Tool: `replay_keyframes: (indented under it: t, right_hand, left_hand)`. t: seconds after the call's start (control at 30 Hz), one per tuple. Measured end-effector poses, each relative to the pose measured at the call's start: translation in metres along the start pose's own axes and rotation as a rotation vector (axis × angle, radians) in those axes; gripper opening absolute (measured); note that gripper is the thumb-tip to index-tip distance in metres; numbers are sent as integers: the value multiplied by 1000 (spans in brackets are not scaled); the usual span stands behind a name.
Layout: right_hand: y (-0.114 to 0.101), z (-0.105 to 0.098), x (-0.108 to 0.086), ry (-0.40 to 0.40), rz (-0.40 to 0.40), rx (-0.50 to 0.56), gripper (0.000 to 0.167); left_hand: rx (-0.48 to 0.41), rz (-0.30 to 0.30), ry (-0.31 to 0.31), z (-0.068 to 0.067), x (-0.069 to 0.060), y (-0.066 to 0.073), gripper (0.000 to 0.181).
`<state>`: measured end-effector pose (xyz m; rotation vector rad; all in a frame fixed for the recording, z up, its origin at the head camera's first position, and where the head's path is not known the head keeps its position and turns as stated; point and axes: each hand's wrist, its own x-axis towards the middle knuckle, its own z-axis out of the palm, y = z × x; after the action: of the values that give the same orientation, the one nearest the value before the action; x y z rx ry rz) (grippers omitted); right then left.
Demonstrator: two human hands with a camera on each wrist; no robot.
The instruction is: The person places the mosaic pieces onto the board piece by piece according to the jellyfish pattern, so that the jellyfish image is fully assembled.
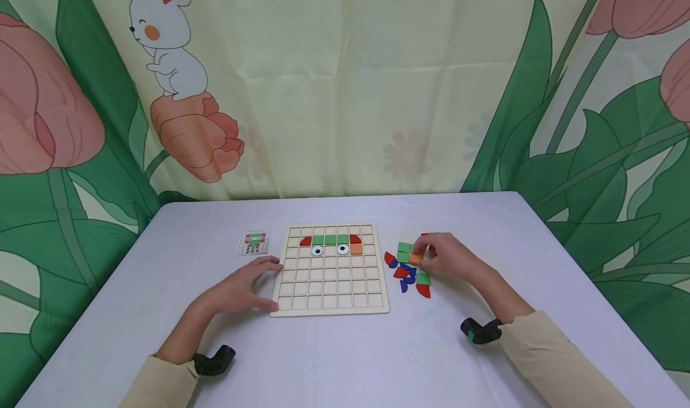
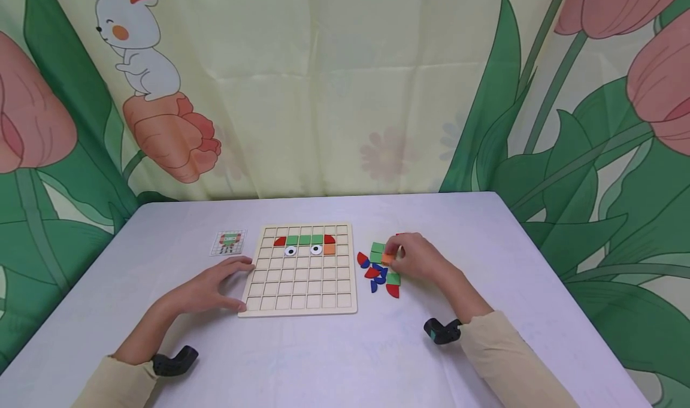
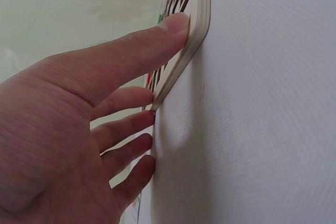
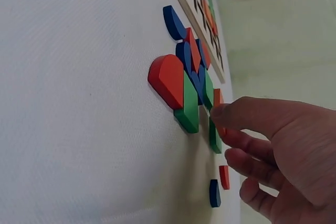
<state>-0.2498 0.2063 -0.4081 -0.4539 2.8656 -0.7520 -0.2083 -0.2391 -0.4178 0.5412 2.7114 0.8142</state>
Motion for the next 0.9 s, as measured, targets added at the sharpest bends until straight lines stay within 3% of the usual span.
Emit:
replay_keyframes:
  t: [0.27,0.53,0.73,0.9]
  right_hand:
    - [-15,6,10,6,-66,69,14]
    - [-45,15,29,-10,-61,86,16]
    - [-62,21,42,-15,-130,108,17]
    - [-74,27,50,-39,-138,118,17]
  left_hand:
    - [-3,8,-3,-1,-1,1,82]
    - [-4,10,-6,-2,-2,2,82]
    - [-7,1,-7,-2,-2,2,82]
    - [-4,6,-6,-2,-2,1,82]
